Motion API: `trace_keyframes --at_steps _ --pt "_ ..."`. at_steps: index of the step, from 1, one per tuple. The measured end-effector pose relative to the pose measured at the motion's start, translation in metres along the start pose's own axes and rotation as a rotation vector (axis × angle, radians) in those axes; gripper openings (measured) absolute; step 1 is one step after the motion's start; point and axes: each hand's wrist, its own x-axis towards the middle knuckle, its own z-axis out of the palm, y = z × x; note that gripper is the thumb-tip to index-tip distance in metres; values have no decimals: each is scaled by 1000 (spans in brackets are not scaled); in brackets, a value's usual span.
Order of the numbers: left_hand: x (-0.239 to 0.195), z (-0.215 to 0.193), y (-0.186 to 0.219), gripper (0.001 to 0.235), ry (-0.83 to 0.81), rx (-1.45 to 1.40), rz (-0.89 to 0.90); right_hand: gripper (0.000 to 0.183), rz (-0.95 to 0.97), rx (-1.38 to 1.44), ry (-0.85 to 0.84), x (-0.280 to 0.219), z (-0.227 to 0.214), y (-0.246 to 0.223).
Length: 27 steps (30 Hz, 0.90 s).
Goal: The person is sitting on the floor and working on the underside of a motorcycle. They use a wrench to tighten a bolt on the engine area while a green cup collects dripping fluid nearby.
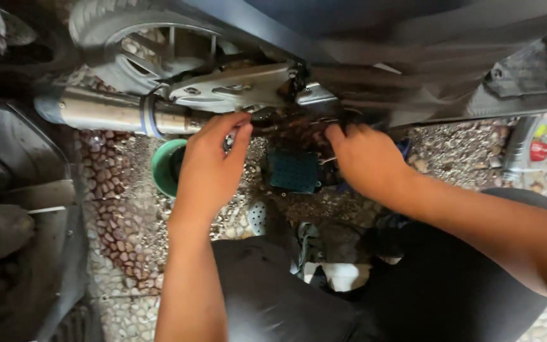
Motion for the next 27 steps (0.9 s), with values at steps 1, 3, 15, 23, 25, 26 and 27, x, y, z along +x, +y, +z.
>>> trace_keyframes --at_steps 1,3,15,23,25,26,27 --pt "0 -1 2 23 -10 -33 -18 26 -16 52 59 -2 -6 -8" --pt "1 -1 1 24 -24 -61 -29 26 -26 105 125 -4 -9 -17" --pt "3 2 -10 24 -63 69 -135 23 -331 306 128 -41 -26 -65" --pt "0 12 -44 29 -137 30 -281 19 -252 33 -204 -57 -34 -59" --pt "-1 15 -56 29 -148 22 -313 21 -265 31 -232 -62 -33 -63" --pt "-1 16 -62 30 -158 5 -340 23 -274 20 -262 -64 -33 -65" --pt "0 19 -66 30 -148 10 -348 23 -288 21 -260 -67 -30 -68"
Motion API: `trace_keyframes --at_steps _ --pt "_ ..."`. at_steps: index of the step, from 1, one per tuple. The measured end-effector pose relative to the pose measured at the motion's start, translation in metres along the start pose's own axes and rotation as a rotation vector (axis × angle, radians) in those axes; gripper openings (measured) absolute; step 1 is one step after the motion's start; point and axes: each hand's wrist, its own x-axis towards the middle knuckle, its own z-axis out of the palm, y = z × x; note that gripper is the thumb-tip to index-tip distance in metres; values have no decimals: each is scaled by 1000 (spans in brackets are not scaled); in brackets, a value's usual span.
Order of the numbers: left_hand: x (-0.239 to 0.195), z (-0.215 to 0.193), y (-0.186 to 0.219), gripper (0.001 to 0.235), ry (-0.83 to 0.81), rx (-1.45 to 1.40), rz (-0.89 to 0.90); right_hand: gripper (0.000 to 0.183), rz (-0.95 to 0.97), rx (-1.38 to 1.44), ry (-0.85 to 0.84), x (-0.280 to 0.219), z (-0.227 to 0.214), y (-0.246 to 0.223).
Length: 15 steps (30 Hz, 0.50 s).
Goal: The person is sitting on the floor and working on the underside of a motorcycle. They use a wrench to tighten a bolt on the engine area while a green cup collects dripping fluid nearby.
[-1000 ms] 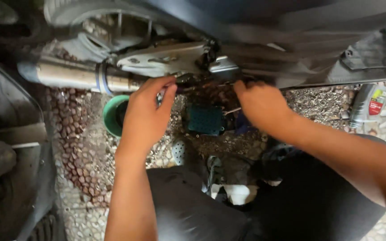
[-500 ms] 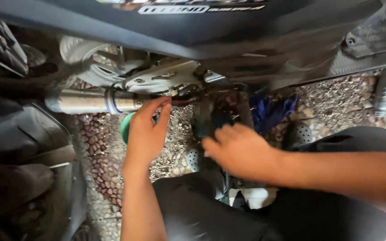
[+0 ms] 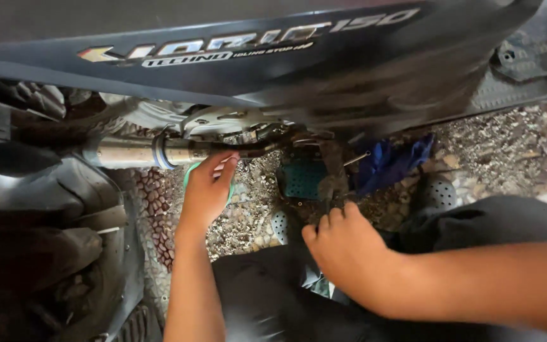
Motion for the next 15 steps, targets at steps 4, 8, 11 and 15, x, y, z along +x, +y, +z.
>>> trace_keyframes --at_steps 4,8,11,15 --pt "14 10 -7 31 -61 66 -40 32 4 -38 -1 -3 5 -3" --pt "23 19 -7 31 -62 94 -23 35 -17 -17 -43 -8 -2 8" --pt "22 22 -4 31 -31 157 -44 34 3 22 -51 -14 -11 23" --pt "13 24 -13 31 -2 133 -9 26 -1 26 -111 -18 -32 47"
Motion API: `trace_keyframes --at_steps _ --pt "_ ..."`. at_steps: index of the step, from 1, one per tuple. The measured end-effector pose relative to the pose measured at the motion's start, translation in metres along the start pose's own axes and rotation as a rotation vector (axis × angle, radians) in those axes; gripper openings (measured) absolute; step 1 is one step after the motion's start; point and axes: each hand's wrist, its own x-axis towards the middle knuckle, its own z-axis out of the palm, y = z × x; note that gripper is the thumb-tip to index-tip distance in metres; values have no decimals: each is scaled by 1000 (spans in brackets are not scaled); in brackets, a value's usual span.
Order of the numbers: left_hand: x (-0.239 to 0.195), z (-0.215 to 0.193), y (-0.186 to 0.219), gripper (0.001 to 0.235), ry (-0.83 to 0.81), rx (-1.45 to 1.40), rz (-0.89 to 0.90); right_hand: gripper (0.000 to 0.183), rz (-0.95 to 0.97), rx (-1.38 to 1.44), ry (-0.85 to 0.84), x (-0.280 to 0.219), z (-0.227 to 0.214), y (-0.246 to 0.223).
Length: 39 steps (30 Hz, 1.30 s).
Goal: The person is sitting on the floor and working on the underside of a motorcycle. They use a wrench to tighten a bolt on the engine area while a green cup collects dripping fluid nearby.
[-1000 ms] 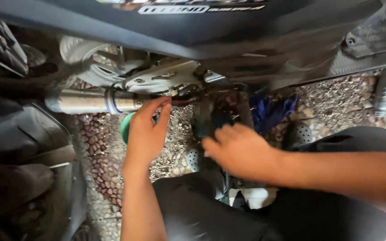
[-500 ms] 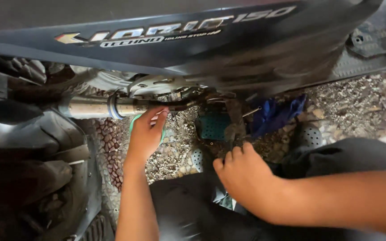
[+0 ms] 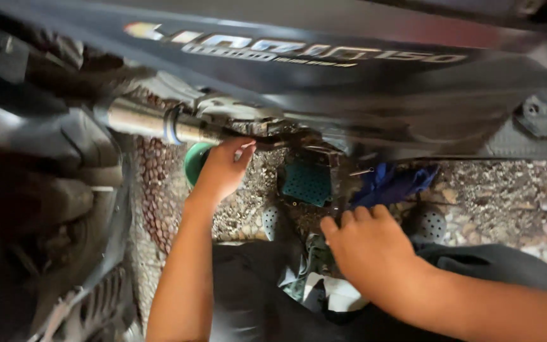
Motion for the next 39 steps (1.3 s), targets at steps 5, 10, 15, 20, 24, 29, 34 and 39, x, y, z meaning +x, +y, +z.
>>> trace_keyframes --at_steps 5,10,15,20,24,29,34,39 --pt "-11 -8 13 29 58 54 -16 28 19 37 -1 -5 -5 15" --pt "-14 -7 11 30 95 73 -33 28 15 52 87 -7 -4 24" --pt "-24 -8 18 29 117 94 46 27 50 70 166 -6 -2 32" --pt "-41 -3 25 33 90 70 -50 34 112 152 365 -3 -1 37" --pt "-43 40 3 29 -65 498 -82 31 167 115 322 1 -3 33" --pt "-43 93 -29 39 -350 421 -21 25 138 194 463 13 3 33" --pt "-52 83 -1 38 -453 552 19 22 80 230 558 23 -3 26" --pt "-61 82 11 41 -461 612 115 22 6 269 665 33 -15 24"
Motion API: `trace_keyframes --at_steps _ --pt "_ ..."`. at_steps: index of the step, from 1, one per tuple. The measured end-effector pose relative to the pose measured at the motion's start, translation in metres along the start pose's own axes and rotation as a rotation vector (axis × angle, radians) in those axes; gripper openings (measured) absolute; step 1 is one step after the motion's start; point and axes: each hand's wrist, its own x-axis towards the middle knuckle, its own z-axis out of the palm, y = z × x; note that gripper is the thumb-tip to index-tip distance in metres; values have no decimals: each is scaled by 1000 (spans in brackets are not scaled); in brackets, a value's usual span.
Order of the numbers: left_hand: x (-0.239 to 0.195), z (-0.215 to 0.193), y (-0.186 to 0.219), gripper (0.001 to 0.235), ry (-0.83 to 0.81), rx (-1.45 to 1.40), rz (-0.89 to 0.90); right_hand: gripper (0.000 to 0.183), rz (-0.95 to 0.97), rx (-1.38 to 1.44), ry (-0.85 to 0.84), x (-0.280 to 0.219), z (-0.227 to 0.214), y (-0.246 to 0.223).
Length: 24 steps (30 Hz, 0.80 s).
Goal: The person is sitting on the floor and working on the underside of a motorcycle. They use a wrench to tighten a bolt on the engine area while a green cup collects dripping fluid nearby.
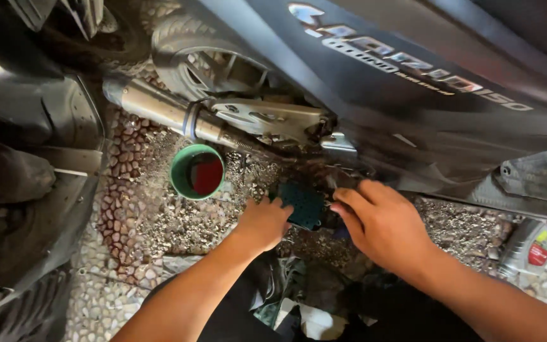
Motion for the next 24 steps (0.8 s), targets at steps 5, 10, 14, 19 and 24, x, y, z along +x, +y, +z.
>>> trace_keyframes --at_steps 5,10,14,19,24 --pt "-15 -12 9 45 124 -73 79 30 -39 -99 -29 15 11 8" --pt "-25 -17 4 43 141 -119 100 30 -39 -266 -7 23 39 29" --pt "-31 -31 7 49 95 -138 84 27 -36 -288 8 26 29 12" --pt "-31 -30 15 49 69 -184 132 24 -41 -305 55 26 37 26" --pt "-38 -43 27 52 24 -168 145 27 -69 -306 77 27 35 27"
